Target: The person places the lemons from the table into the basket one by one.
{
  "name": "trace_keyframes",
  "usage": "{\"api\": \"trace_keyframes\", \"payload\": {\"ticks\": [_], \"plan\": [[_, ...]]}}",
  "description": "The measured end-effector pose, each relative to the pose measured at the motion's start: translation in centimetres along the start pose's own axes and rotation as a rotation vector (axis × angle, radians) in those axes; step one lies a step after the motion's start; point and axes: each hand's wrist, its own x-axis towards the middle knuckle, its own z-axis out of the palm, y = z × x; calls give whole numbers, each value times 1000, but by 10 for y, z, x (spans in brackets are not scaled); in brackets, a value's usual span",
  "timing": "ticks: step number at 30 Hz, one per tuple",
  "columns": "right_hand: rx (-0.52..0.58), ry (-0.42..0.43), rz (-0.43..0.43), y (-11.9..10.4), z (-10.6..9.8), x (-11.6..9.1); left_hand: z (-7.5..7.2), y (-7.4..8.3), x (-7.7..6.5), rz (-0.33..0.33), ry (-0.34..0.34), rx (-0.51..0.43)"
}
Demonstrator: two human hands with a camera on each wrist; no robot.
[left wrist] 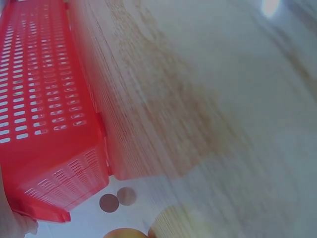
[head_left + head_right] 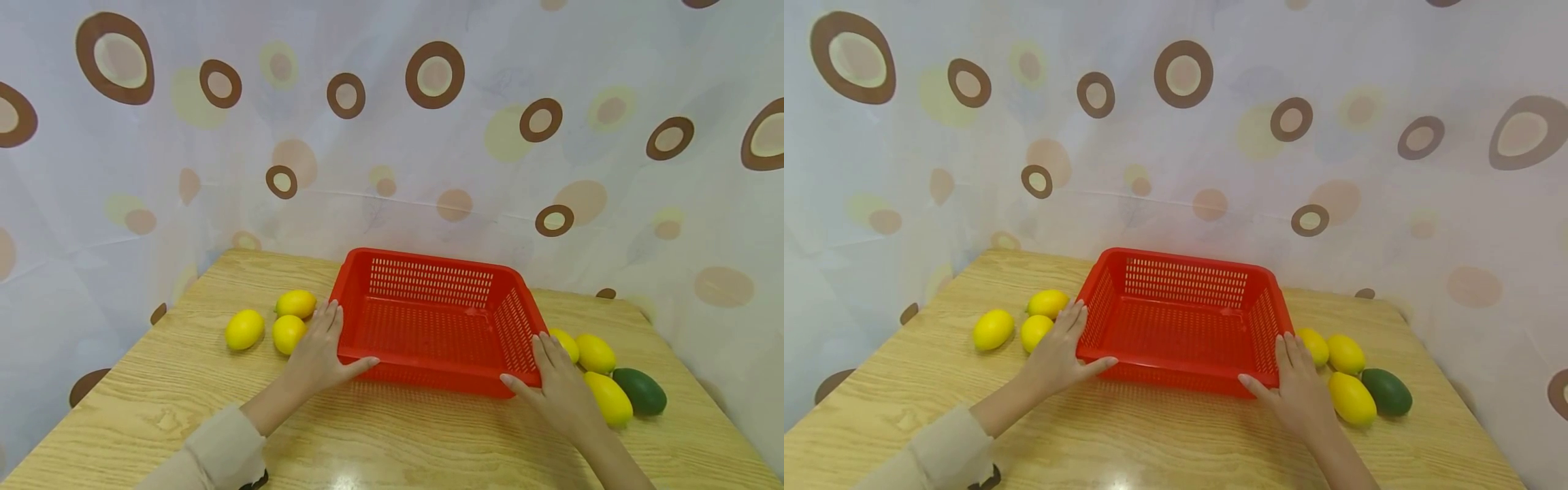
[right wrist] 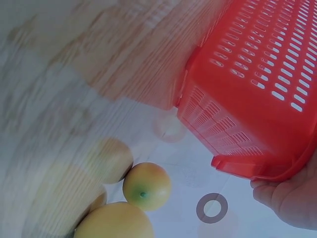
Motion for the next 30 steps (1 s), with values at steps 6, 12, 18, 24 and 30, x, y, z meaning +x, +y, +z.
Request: {"api": "trace_keyframes", "payload": {"ticks": [6, 12, 18, 24, 30], "plan": [[2, 4, -5, 2, 1, 0, 1, 1, -2, -4, -1, -1], [6, 5, -12, 4, 2, 1, 2, 2, -2, -6, 10, -14], [14, -3, -6, 5, 3, 1, 3, 3, -2, -11, 8, -15], [23, -4, -2, 5, 3, 0, 3, 4, -3, -18, -1, -16], [23, -8, 1, 5, 3, 0, 3, 4, -3, -27, -1, -22]]}}
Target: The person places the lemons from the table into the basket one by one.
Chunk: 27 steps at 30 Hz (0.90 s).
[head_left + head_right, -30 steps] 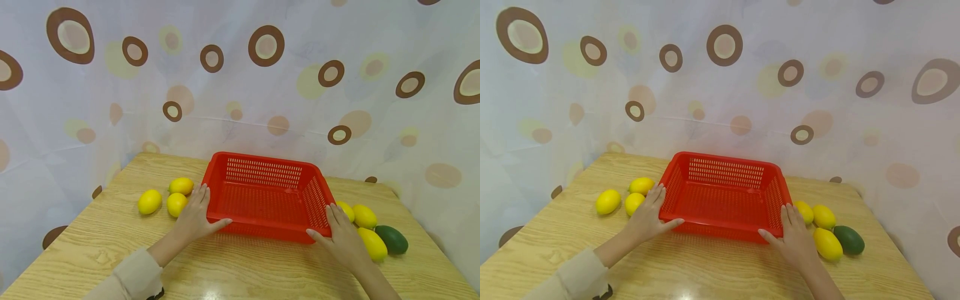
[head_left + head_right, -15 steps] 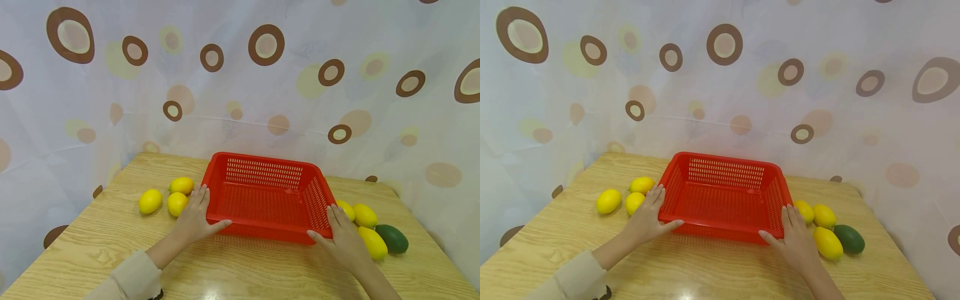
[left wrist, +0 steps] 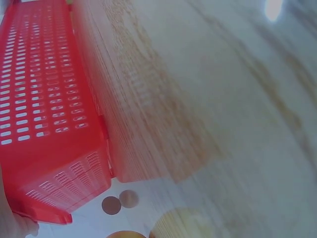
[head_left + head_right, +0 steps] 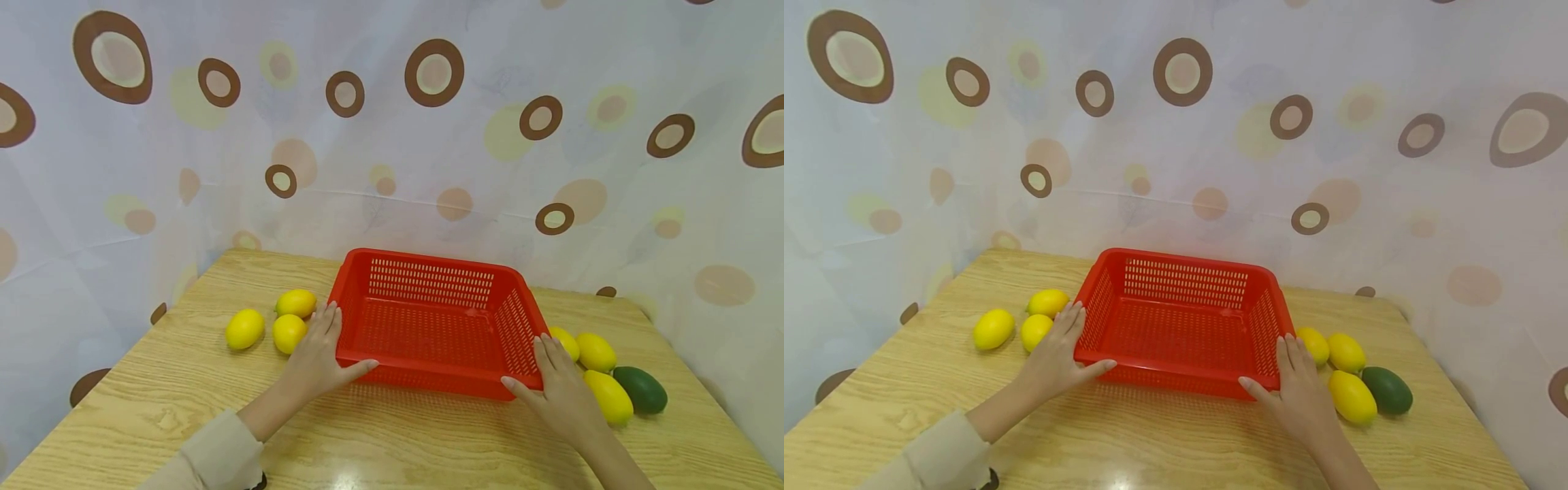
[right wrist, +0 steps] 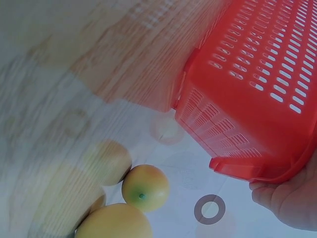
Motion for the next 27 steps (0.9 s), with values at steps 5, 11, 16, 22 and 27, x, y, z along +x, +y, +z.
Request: {"api": "trace_keyframes", "payload": {"ticks": [5, 11, 16, 22, 27], "plan": [[5, -2, 0, 1, 0, 0, 1, 1, 0, -1, 3, -2], [14, 8, -10, 2, 0, 0, 1, 1, -1, 7, 15, 3], [11, 15, -11, 1, 0, -2, -1, 2, -3, 11, 6, 4], [16, 15, -9, -1, 0, -5, -4, 4, -6, -1, -14, -1], [20, 2, 2, -3, -2, -5, -4, 4, -7, -9, -20, -3]]}}
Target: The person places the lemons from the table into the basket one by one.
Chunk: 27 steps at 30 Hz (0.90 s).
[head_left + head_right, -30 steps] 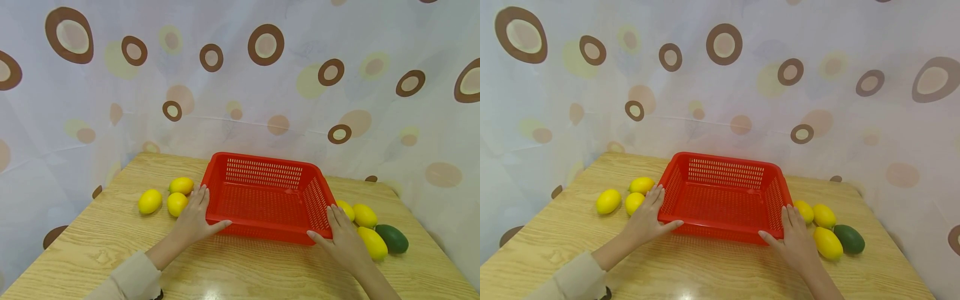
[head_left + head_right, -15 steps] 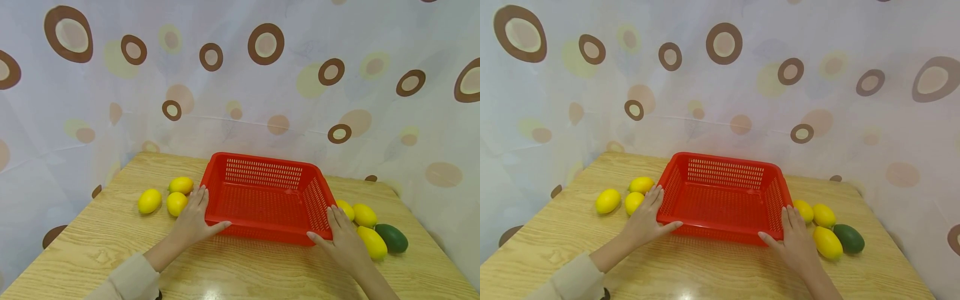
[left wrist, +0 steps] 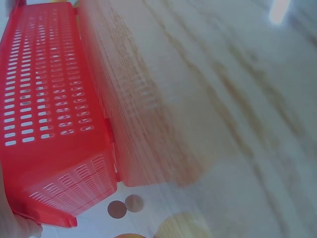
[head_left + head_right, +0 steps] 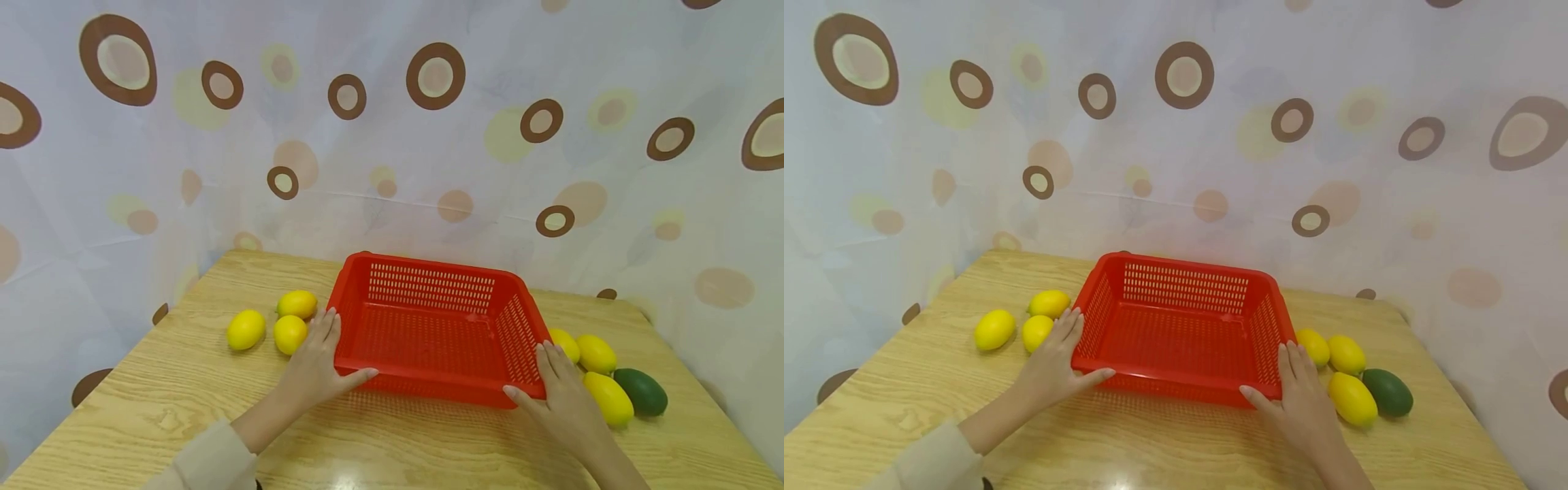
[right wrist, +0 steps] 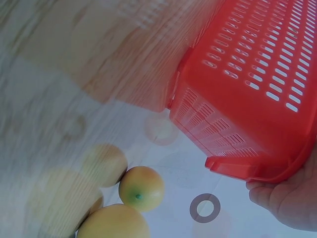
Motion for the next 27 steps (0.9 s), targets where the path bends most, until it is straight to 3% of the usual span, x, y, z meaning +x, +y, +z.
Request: {"api": "trace_keyframes", "payload": {"ticks": [27], "plan": [[-12, -27, -5, 7, 1, 1, 2, 6, -3, -30, 29, -6]]}}
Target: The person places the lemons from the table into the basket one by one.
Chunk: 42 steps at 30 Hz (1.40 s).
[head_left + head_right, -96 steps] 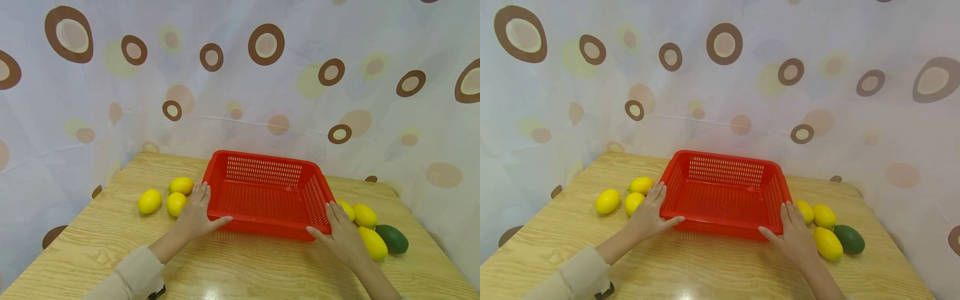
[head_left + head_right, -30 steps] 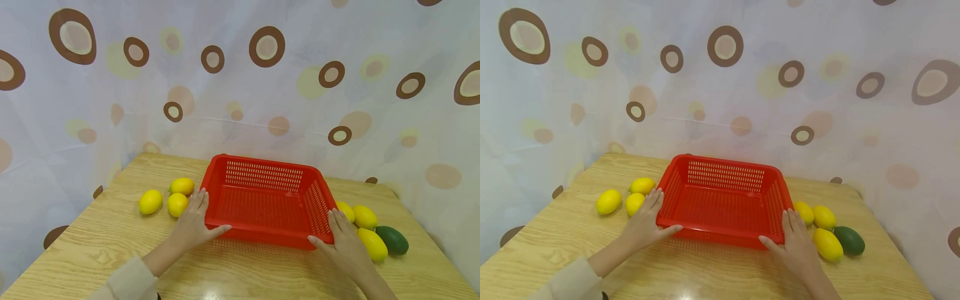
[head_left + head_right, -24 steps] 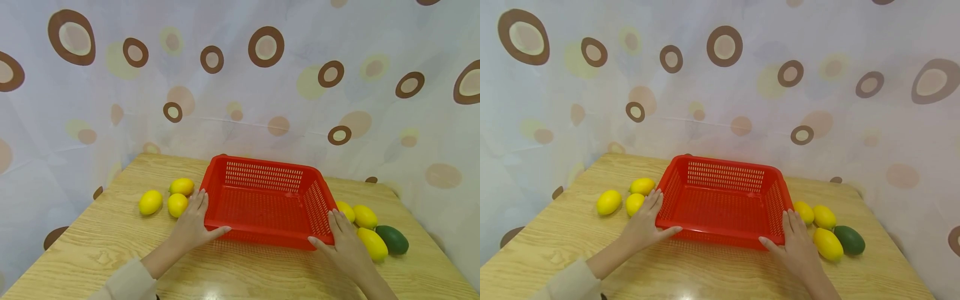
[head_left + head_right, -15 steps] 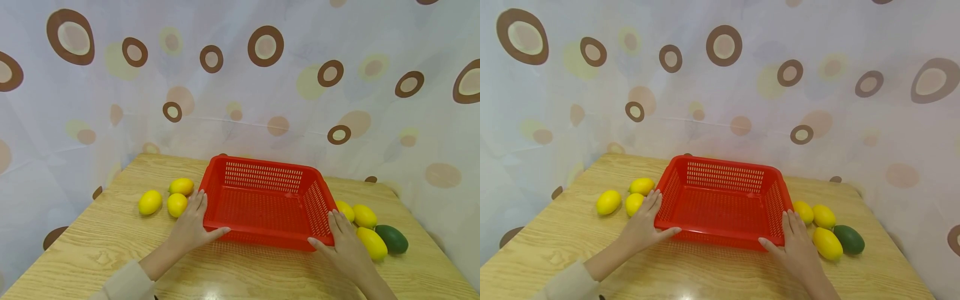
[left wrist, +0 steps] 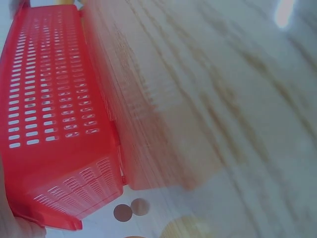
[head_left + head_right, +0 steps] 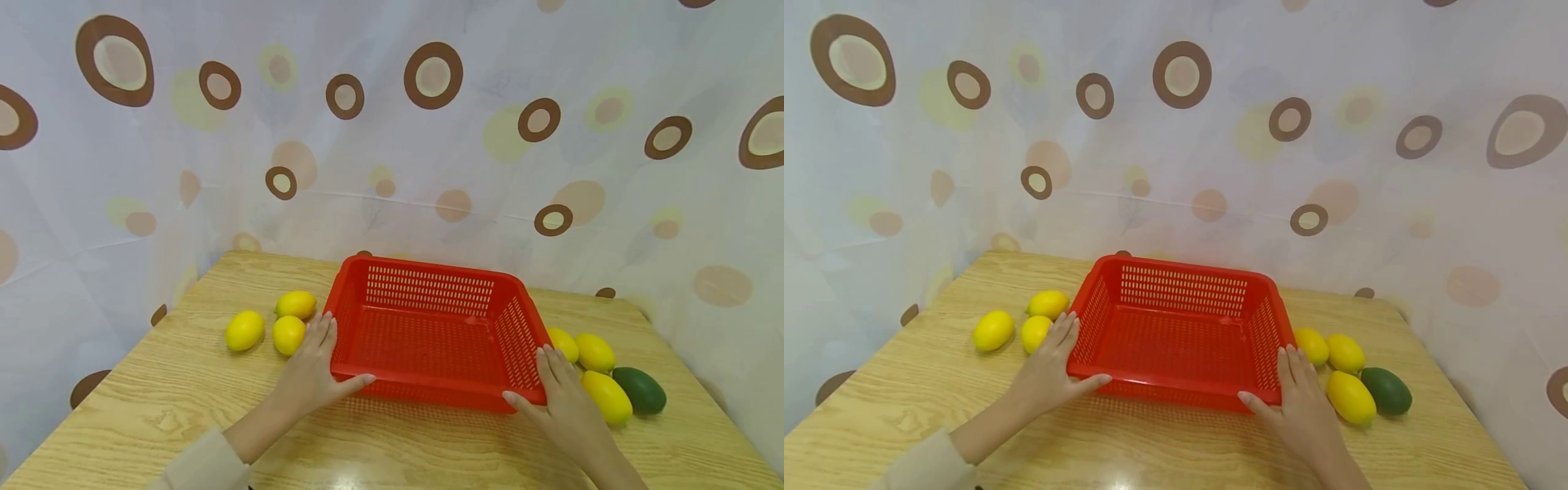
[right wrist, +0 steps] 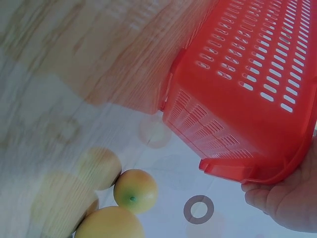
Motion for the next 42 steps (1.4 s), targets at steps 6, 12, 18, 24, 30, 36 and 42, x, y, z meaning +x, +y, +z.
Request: {"api": "trace_keyframes", "payload": {"ticks": [6, 12, 18, 24, 30, 36, 42], "plan": [[4, 4, -5, 0, 0, -3, -1, 1, -3, -7, -6, -6], [-11, 0, -4, 0, 0, -6, -1, 1, -5, -11, -9, 9], [-12, -10, -1, -1, -1, -6, -1, 1, -5, -16, -11, 10], [-13, -9, -1, -1, 0, -7, -1, 2, -5, -41, -44, 11], [-10, -12, -1, 0, -1, -7, -2, 2, -6, -51, -38, 14], [-16, -27, 4, 1, -1, -7, -2, 4, -7, -39, -27, 43], [-19, -23, -5, 0, -6, -4, -4, 3, -6, 22, 31, 121]]}}
